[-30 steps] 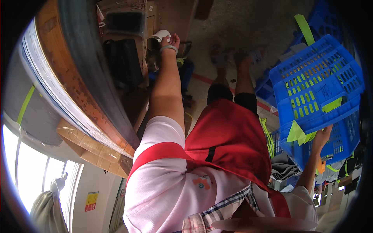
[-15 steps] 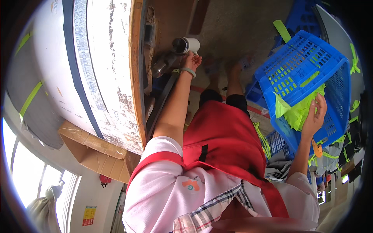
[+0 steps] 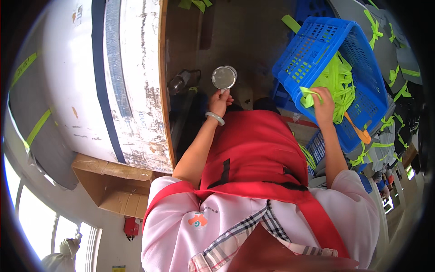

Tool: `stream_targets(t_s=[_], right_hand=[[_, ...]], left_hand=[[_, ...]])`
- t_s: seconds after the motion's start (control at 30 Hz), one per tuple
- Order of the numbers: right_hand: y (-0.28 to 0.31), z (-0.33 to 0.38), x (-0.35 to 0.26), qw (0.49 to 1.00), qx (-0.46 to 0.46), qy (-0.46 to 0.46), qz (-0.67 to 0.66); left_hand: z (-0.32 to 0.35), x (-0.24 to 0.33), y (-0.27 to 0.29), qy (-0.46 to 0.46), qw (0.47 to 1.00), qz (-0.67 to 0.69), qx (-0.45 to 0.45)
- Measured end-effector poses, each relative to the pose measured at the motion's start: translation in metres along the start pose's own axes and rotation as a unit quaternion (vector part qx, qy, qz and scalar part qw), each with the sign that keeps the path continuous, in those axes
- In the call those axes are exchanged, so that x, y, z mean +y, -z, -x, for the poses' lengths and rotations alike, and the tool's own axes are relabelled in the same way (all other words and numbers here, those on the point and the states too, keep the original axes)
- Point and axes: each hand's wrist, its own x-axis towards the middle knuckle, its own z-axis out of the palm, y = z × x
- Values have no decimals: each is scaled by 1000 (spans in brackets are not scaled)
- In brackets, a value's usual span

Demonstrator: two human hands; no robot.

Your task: Sorts and packages small manufacturing components at a workbench.

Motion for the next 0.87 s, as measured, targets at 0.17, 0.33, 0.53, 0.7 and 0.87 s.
stream_targets(t_s=[0.17, 0.33, 0.53, 0.7, 0.87], right_hand=[[25, -5, 77, 979, 77, -166, 86], [-6, -64, -73, 991, 102, 50, -73], [-187, -131, -172, 946, -247, 74, -199], [-318, -157, -222, 933, -295, 204, -20], [-434, -191, -196, 880, -220, -15, -422]], left_hand=[[77, 52, 0, -59, 997, -25, -38], [158, 100, 17, -97, 993, 30, -55], [241, 145, 53, -176, 983, 38, 22], [301, 150, 116, -202, 971, 12, 130], [301, 157, 151, -219, 946, -14, 237]])
